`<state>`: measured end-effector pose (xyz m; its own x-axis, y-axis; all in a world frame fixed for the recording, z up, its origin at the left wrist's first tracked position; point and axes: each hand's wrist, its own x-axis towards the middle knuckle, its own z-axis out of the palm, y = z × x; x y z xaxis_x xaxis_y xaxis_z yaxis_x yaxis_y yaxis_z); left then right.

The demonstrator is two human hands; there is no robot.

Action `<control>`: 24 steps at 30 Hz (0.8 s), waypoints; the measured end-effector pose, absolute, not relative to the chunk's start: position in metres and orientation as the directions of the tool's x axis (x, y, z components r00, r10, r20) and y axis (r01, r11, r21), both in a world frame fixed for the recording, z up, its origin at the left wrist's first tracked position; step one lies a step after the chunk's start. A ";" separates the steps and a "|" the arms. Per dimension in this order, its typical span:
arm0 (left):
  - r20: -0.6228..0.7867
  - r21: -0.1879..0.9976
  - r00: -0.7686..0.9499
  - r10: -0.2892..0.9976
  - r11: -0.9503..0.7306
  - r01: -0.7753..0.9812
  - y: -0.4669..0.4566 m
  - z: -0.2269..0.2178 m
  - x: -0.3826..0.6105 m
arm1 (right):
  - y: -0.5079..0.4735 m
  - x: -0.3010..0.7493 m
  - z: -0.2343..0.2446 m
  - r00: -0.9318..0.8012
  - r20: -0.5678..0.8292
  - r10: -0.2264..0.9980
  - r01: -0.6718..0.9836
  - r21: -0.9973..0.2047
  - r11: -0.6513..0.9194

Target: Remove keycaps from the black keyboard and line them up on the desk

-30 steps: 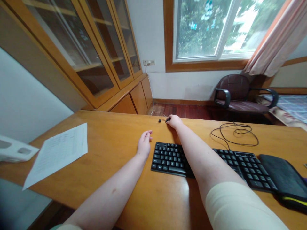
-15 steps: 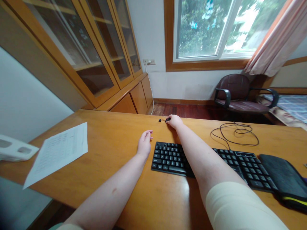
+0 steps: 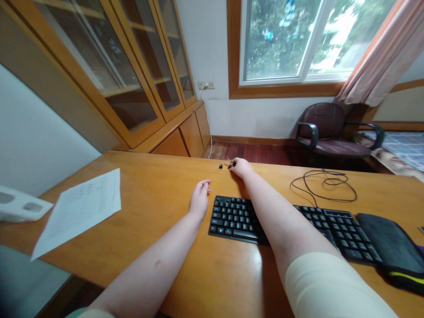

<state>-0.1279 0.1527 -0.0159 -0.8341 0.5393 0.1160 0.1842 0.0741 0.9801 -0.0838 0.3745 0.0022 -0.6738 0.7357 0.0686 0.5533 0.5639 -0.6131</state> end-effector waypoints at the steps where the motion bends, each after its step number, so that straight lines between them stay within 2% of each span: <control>1: 0.115 0.980 -0.832 0.543 0.073 0.183 0.153 -0.017 -0.128 | 0.375 -0.083 0.004 -0.665 0.074 0.743 0.554 -0.619 0.557; 6: 0.136 0.974 -0.821 0.555 0.078 0.214 0.151 -0.018 -0.128 | 0.374 -0.069 0.022 -0.605 0.109 0.789 0.528 -0.687 0.499; 10: 0.305 0.890 -0.694 0.652 0.064 0.451 0.147 -0.006 -0.118 | 0.357 -0.033 0.037 -0.612 0.127 0.781 0.447 -0.759 0.473; 12: 0.353 0.820 -0.559 0.750 0.041 0.572 0.144 0.002 -0.110 | 0.344 -0.010 0.042 -0.635 0.162 0.755 0.338 -0.821 0.461; 15: 0.330 0.738 -0.414 0.848 0.042 0.673 0.143 0.009 -0.101 | 0.321 0.019 0.046 -0.715 0.152 0.682 0.138 -0.926 0.352; 19: 0.270 0.751 -0.375 0.887 0.050 0.659 0.145 0.005 -0.100 | 0.294 0.031 0.044 -0.686 0.157 0.711 0.033 -0.969 0.247; 24: 0.207 0.805 -0.346 0.915 0.041 0.591 0.146 -0.002 -0.107 | 0.280 0.026 0.033 -0.684 0.189 0.705 0.034 -0.956 0.290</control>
<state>-0.1067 0.1459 -0.0018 -0.3457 0.9152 0.2070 0.5912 0.0412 0.8055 0.0257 0.2796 0.0328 -0.6837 0.7048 0.1892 0.0340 0.2898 -0.9565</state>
